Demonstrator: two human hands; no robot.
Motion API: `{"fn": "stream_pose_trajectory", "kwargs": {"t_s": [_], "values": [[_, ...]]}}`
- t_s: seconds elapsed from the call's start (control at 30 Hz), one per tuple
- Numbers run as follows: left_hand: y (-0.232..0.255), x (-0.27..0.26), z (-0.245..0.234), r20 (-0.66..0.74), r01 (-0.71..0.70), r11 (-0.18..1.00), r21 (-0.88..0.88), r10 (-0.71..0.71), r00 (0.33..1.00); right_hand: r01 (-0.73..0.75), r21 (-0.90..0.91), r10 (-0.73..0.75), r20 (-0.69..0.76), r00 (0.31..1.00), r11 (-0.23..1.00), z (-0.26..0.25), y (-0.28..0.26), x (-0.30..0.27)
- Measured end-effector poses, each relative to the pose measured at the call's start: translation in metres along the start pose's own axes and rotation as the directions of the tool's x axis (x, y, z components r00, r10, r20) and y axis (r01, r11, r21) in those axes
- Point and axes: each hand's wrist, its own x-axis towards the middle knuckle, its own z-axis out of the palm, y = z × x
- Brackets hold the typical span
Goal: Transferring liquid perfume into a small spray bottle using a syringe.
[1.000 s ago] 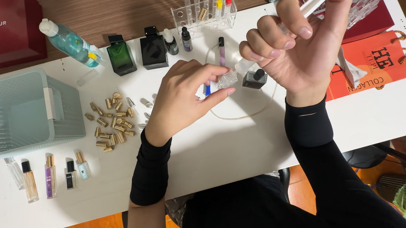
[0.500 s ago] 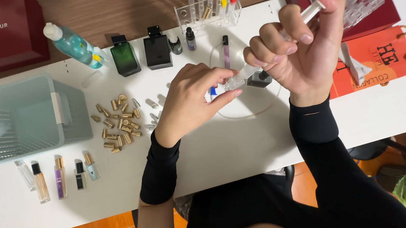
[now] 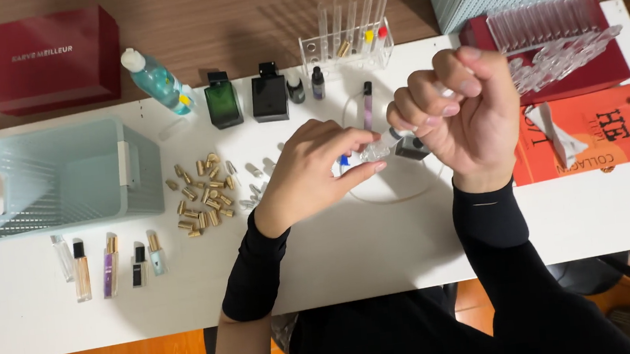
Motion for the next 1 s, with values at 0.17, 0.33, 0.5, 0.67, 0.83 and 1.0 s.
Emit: {"fn": "stream_pose_trajectory", "kwargs": {"t_s": [0.17, 0.33, 0.5, 0.67, 0.83, 1.0], "values": [[0.008, 0.0, 0.002, -0.001, 0.041, 0.999, 0.008, -0.041, 0.999, 0.065, -0.113, -0.065, 0.001, 0.998, 0.991, 0.011, -0.001, -0.008], [0.006, -0.002, 0.005, 0.007, 0.013, 0.999, -0.03, -0.013, 1.0, 0.07, -0.133, -0.066, 0.03, 0.997, 0.989, 0.016, -0.002, -0.006], [-0.002, -0.002, 0.004, 0.023, 0.031, 0.999, -0.031, -0.03, 0.999, 0.073, -0.176, -0.072, 0.012, 0.997, 0.982, 0.013, 0.001, -0.005], [-0.003, -0.001, 0.004, 0.037, 0.086, 0.996, -0.019, -0.085, 0.996, 0.106, -0.156, -0.103, 0.031, 0.994, 0.982, 0.017, 0.005, -0.006], [-0.006, -0.003, 0.005, 0.062, 0.044, 0.999, -0.01, -0.043, 0.997, 0.221, -0.324, -0.239, -0.016, 0.971, 0.92, 0.021, -0.008, -0.013], [-0.027, -0.006, 0.022, 0.145, 0.074, 0.997, -0.002, -0.073, 0.987, 0.45, -0.764, -0.544, 0.156, 0.824, 0.462, 0.002, -0.029, -0.032]]}}
